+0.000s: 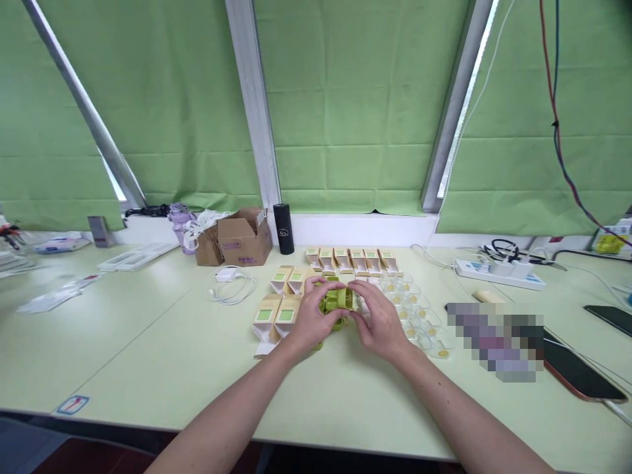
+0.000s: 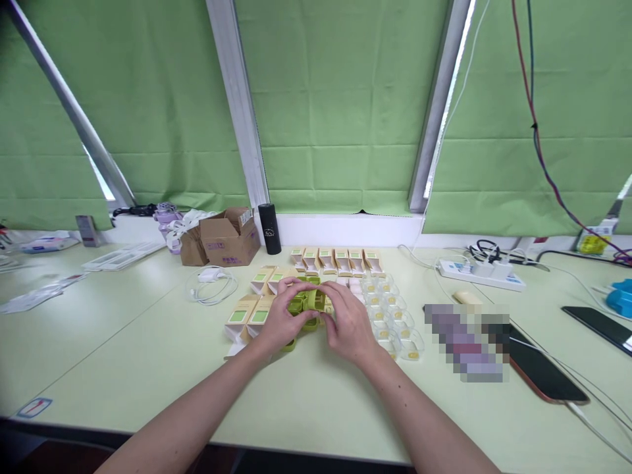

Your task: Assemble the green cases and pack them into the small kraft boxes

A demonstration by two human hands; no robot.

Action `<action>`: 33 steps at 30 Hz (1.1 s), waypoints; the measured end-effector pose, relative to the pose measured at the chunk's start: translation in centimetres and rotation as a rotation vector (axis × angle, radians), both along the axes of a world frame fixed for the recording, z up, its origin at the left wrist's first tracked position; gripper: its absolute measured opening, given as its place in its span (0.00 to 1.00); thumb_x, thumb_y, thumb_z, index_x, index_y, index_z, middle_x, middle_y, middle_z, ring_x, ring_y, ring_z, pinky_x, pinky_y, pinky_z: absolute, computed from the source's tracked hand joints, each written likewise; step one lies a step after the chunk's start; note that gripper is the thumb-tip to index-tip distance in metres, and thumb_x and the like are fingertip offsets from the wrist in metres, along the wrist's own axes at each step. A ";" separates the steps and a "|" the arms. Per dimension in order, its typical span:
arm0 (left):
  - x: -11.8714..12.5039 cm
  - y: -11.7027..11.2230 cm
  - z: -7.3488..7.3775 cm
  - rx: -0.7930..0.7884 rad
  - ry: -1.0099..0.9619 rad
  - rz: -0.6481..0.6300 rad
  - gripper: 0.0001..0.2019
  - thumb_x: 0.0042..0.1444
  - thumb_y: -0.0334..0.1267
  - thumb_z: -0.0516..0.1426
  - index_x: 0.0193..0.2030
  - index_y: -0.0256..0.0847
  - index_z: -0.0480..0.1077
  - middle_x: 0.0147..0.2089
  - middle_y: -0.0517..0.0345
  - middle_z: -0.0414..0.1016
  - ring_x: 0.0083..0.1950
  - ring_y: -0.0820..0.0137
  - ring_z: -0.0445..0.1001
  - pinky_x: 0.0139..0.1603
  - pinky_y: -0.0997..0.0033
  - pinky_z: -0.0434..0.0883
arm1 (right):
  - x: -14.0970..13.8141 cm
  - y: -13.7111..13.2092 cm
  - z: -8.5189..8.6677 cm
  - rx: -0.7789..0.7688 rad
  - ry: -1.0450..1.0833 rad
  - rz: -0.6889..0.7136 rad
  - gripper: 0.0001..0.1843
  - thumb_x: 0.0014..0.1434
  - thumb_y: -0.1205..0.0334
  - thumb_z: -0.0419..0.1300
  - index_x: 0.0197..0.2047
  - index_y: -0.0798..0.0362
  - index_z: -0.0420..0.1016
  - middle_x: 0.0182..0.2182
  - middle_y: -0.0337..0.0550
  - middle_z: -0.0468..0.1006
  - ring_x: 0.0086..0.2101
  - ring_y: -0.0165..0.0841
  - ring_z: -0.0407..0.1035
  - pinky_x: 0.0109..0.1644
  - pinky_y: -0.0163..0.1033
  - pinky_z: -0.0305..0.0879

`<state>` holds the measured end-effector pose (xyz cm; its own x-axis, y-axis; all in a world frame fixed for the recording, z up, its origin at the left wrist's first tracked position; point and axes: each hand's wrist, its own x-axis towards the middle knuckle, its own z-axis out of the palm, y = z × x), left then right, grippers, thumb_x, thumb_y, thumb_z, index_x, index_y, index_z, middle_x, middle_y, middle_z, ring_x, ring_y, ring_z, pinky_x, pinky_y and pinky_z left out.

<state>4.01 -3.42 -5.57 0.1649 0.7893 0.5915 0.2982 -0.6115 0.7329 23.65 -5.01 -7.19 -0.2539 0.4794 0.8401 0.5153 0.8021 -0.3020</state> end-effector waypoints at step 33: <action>0.3 0.8 -0.7 -0.093 0.007 0.007 0.05 0.64 0.38 0.61 0.39 0.41 0.78 0.43 0.52 0.73 0.43 0.64 0.72 0.46 0.65 0.71 | -0.6 0.4 -1.2 0.019 0.075 -0.010 0.31 0.67 0.71 0.57 0.71 0.45 0.65 0.60 0.54 0.78 0.63 0.50 0.74 0.65 0.62 0.76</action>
